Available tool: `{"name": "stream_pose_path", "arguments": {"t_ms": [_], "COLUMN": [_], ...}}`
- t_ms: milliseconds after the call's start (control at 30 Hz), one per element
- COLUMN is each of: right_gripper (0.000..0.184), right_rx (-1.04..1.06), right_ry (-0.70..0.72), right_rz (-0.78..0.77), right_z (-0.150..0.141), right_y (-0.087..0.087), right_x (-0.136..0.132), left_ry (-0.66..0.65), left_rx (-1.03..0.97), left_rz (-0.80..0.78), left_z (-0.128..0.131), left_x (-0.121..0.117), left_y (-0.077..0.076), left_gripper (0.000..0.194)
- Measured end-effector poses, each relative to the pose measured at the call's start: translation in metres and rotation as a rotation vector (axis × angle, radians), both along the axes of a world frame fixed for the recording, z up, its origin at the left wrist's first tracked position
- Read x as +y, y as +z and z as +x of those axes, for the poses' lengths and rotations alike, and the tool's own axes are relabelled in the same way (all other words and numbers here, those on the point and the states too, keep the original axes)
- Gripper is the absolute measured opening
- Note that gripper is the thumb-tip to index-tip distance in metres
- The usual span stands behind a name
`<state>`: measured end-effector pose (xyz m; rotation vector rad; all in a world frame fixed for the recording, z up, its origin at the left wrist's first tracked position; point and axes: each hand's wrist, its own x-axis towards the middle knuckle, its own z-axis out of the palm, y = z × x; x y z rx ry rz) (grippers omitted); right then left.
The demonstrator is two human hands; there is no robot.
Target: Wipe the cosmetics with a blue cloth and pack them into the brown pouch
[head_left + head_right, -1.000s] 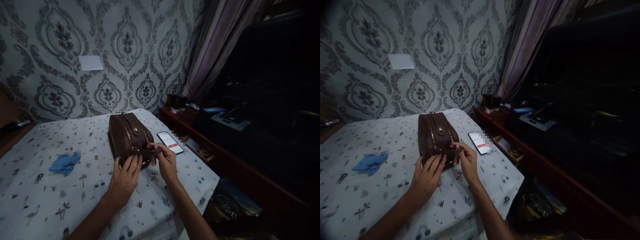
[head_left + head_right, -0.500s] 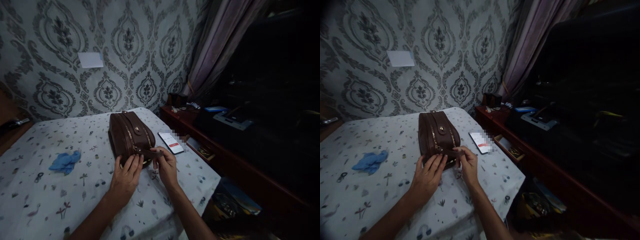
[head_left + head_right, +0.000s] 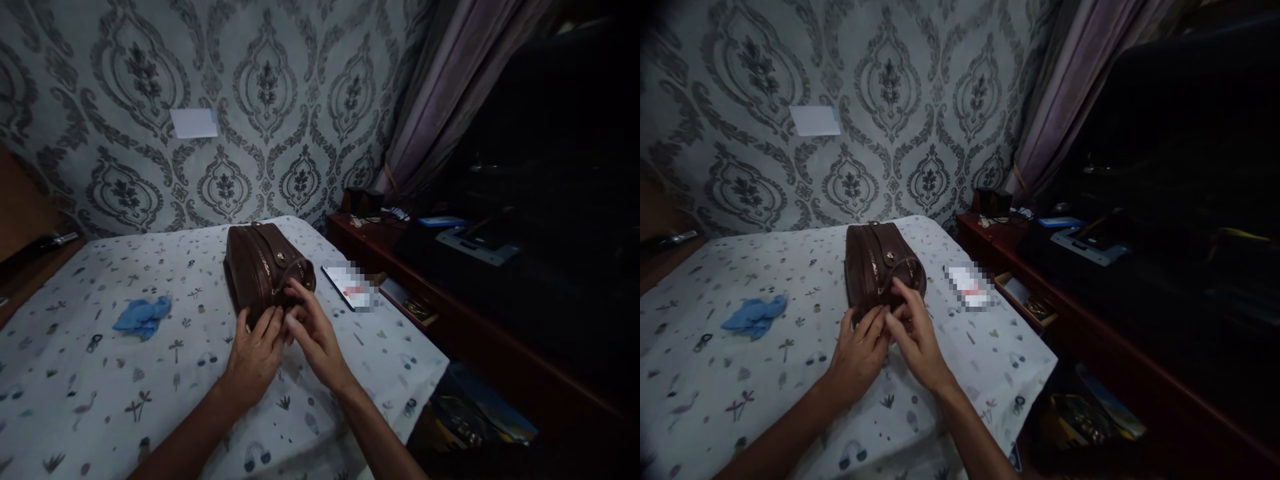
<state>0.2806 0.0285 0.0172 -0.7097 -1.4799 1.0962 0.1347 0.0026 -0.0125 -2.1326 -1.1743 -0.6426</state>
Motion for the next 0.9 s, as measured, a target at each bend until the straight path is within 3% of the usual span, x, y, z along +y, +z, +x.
{"name": "stream_pose_path", "arguments": {"t_ms": [133,300,467,667,900], "right_gripper": [0.041,0.033,0.037,0.029,0.025], "right_rx": [-0.014,0.212,0.258,0.223,0.244], "right_ry": [-0.040,-0.116,-0.098,-0.123,-0.050], "right_rz": [0.058,-0.167,-0.260,-0.216,-0.093], "right_z": [-0.009,-0.022,-0.031,-0.028,-0.026], "right_y": [0.010,0.018,0.024,0.023,0.020], "right_x": [0.006,0.017,0.023,0.022,0.015], "left_ry": [0.020,0.057,0.083,0.110,0.134], "left_rx": [0.004,0.041,0.057,0.076,0.097], "left_rz": [0.003,-0.016,-0.017,-0.040,-0.083], "left_z": [0.003,0.006,0.007,0.009,0.014], "left_x": [-0.002,-0.005,-0.005,-0.008,-0.013], "left_y": [0.000,-0.002,-0.004,-0.003,-0.007], "left_gripper": [0.032,0.031,0.032,0.035,0.036]}}
